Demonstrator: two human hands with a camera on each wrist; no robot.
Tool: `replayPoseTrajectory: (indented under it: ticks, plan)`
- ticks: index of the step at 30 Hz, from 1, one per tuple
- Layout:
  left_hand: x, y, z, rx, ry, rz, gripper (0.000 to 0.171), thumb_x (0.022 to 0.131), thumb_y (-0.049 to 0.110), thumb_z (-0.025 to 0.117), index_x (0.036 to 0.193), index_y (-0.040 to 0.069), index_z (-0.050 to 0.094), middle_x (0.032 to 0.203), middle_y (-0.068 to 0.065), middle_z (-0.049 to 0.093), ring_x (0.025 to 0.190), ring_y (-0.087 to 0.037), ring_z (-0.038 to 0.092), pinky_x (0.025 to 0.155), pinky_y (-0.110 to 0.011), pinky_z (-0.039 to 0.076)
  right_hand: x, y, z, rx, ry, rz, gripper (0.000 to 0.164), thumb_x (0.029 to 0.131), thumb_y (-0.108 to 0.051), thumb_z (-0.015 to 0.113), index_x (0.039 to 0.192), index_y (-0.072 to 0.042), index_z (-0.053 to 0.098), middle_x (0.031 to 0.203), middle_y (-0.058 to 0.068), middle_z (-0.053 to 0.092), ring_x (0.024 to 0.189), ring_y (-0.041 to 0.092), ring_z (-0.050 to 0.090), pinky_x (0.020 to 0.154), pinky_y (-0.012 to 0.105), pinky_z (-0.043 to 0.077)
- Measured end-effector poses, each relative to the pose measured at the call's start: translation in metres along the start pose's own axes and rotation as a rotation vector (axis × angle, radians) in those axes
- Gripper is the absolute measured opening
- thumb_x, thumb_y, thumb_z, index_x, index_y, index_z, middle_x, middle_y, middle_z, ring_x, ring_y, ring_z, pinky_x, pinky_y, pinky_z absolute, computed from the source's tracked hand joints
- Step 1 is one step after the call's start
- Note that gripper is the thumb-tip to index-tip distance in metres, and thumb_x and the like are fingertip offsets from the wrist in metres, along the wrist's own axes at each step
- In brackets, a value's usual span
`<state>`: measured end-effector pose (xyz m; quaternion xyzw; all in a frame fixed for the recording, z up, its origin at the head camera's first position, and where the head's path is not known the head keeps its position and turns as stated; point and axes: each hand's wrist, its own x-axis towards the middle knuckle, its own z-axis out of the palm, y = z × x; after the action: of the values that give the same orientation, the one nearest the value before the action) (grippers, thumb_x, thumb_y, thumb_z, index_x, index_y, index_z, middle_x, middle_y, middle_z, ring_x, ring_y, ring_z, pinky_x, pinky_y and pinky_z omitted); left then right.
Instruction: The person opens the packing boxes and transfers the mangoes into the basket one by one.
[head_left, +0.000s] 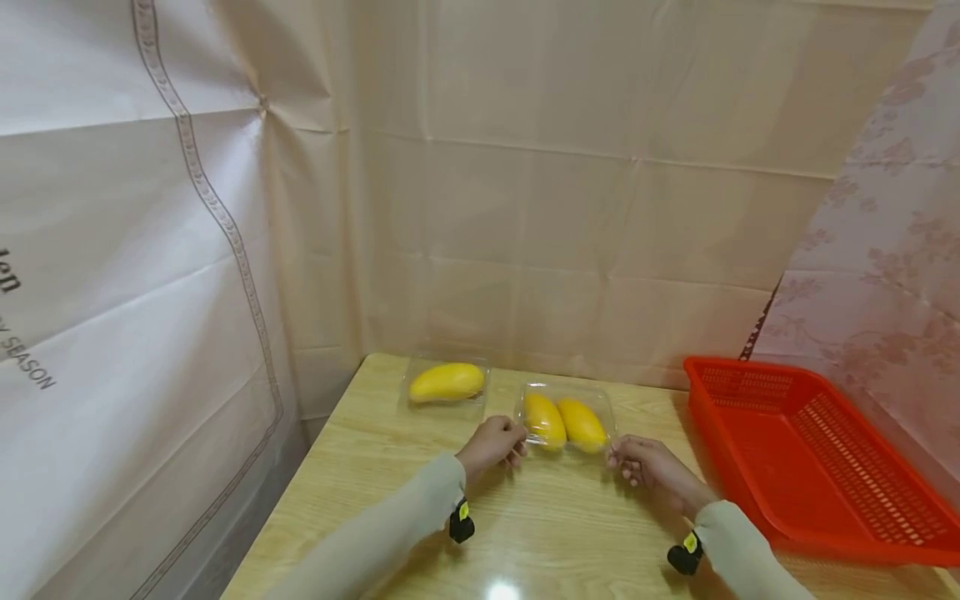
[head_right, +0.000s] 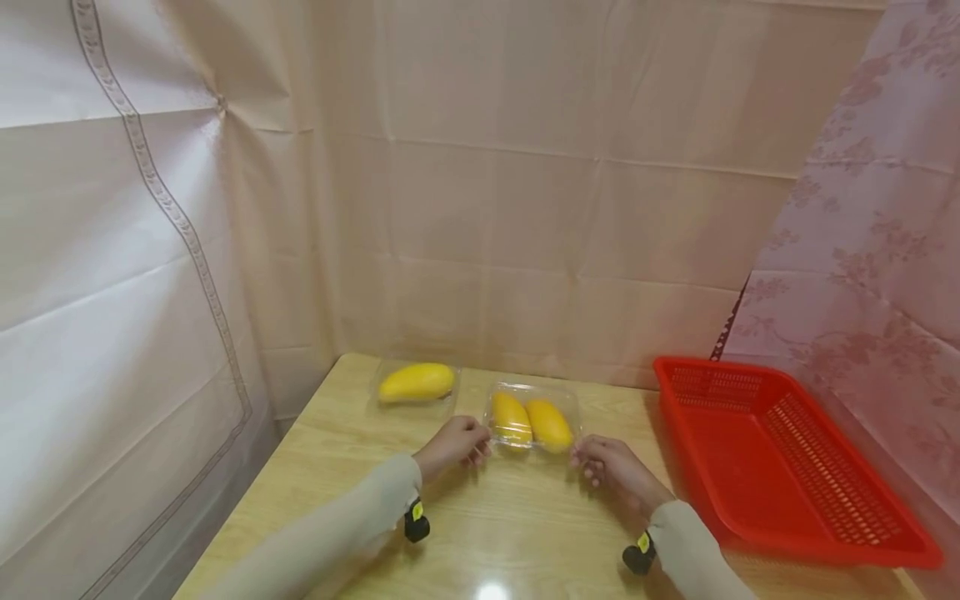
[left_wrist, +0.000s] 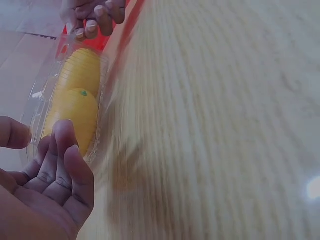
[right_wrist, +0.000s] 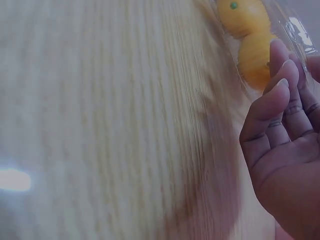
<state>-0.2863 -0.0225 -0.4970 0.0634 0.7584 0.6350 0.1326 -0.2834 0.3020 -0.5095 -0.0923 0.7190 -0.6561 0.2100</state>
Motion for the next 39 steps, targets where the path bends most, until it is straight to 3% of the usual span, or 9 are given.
replayPoseTrajectory:
  ticks: [6, 18, 26, 39]
  plan:
    - [-0.016, -0.002, -0.004, 0.004, -0.025, -0.001, 0.021, 0.105, 0.019, 0.059, 0.1, -0.001, 0.062, 0.085, -0.014, 0.07, 0.063, -0.019, 0.063, 0.059, -0.03, 0.051, -0.011, -0.005, 0.01, 0.034, -0.009, 0.006, 0.029, 0.107, -0.026, 0.056, 0.112, 0.001, 0.065, 0.096, 0.001, 0.069, 0.073, 0.008, 0.055, 0.063, 0.021, 0.049]
    - [-0.058, -0.008, -0.015, -0.01, -0.073, 0.004, 0.03, 0.106, 0.023, 0.058, 0.107, -0.006, 0.06, 0.094, -0.02, 0.069, 0.066, -0.02, 0.062, 0.061, -0.032, 0.049, -0.028, -0.006, 0.034, -0.005, -0.002, 0.012, 0.028, 0.107, -0.028, 0.057, 0.109, -0.001, 0.068, 0.096, 0.001, 0.07, 0.072, 0.009, 0.056, 0.063, 0.023, 0.048]
    - [-0.087, -0.013, -0.026, 0.014, -0.117, 0.007, 0.029, 0.107, 0.023, 0.057, 0.101, -0.006, 0.061, 0.086, -0.012, 0.068, 0.063, -0.016, 0.06, 0.058, -0.028, 0.048, -0.042, -0.006, 0.053, -0.05, -0.041, -0.009, 0.032, 0.106, -0.029, 0.058, 0.108, 0.002, 0.066, 0.099, 0.005, 0.069, 0.071, 0.012, 0.055, 0.062, 0.026, 0.048]
    - [-0.124, -0.02, -0.042, -0.017, -0.144, -0.012, 0.028, 0.107, 0.023, 0.057, 0.105, -0.005, 0.06, 0.087, -0.013, 0.067, 0.062, -0.015, 0.059, 0.057, -0.027, 0.046, -0.058, -0.006, 0.081, -0.071, -0.118, -0.032, 0.03, 0.107, -0.028, 0.057, 0.105, 0.001, 0.064, 0.1, 0.006, 0.069, 0.073, 0.011, 0.054, 0.066, 0.026, 0.049]
